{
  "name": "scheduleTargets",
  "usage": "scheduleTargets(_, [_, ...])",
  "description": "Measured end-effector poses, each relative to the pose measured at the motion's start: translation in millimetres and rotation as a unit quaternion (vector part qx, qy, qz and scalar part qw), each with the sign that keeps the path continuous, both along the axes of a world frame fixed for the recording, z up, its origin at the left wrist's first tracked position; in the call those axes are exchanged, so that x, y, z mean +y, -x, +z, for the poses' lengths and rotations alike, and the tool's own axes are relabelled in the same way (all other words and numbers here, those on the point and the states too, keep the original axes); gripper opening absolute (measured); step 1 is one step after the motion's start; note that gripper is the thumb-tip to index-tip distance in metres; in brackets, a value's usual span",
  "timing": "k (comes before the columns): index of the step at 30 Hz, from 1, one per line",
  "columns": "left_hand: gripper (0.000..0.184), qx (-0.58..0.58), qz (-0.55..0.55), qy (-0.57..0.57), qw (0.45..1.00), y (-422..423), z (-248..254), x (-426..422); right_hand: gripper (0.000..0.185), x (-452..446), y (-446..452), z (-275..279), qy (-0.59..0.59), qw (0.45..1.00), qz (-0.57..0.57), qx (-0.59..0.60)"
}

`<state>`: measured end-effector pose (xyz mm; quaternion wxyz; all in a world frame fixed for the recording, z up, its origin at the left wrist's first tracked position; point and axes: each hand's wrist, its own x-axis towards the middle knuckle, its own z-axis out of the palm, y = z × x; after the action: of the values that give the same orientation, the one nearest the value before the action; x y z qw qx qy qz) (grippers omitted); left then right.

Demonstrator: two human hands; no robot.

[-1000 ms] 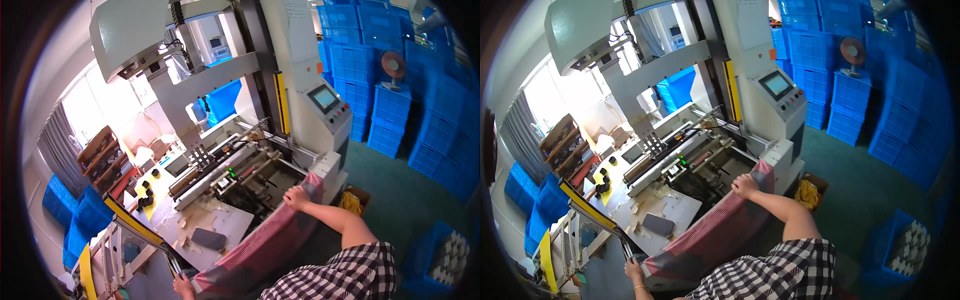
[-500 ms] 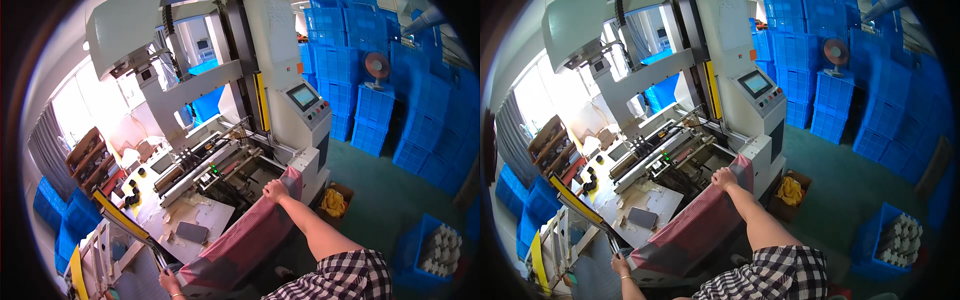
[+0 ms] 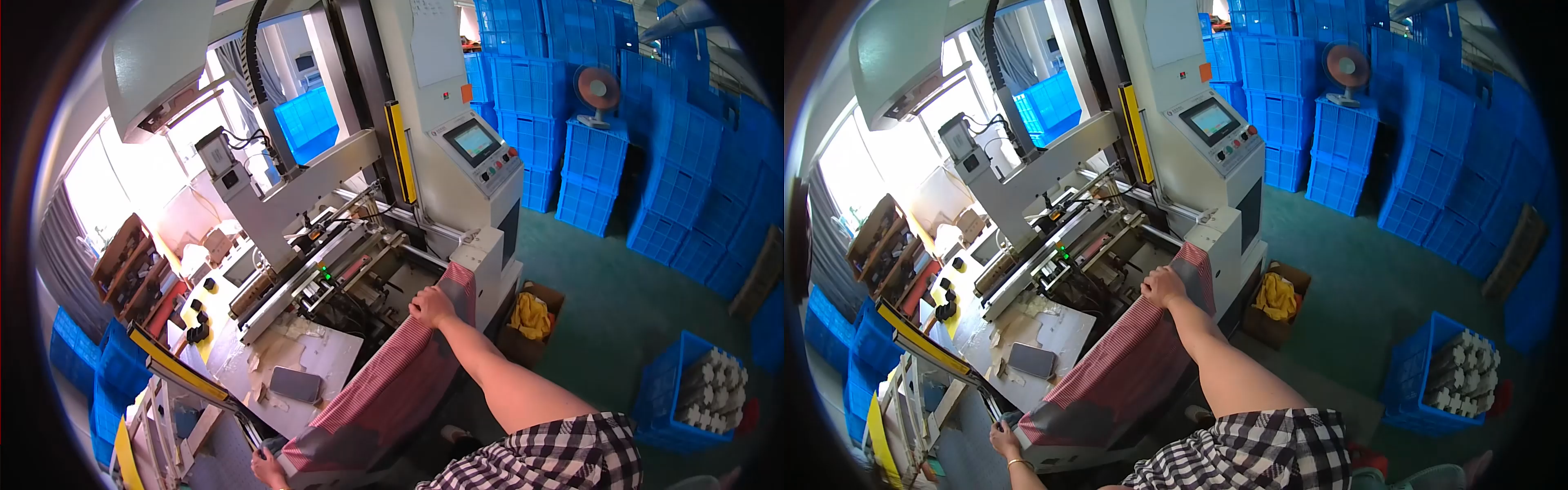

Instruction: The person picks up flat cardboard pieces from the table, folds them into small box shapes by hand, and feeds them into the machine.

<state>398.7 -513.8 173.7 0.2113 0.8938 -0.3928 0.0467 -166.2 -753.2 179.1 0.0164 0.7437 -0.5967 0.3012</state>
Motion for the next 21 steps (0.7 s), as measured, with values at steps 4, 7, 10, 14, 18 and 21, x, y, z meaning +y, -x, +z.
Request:
scheduleTargets(4, [0.04,-0.001,-0.002,0.014,1.0,-1,-1,0,0.029,-1,1,-3,0.008,1.0,0.004,-0.009])
scheduleTargets(7, [0.04,-0.007,-0.005,0.029,1.0,4,0,2,0.029,-3,1,-4,0.022,1.0,0.008,-0.009])
scheduleTargets(10, [0.04,-0.024,-0.005,0.043,0.999,-9,-13,1,0.029,-2,2,-2,0.018,1.0,0.01,-0.003])
scheduleTargets(14, [0.04,-0.034,-0.008,0.043,0.998,-8,-13,1,0.028,-1,2,-1,0.02,1.0,0.01,-0.002])
scheduleTargets(18, [0.04,-0.029,0.001,0.046,0.998,-7,-13,1,0.03,-2,1,-2,0.035,0.999,0.01,-0.002])
scheduleTargets(21, [0.042,-0.029,0.002,0.04,0.999,-13,-18,0,0.032,-1,0,2,0.02,1.0,0.009,-0.002])
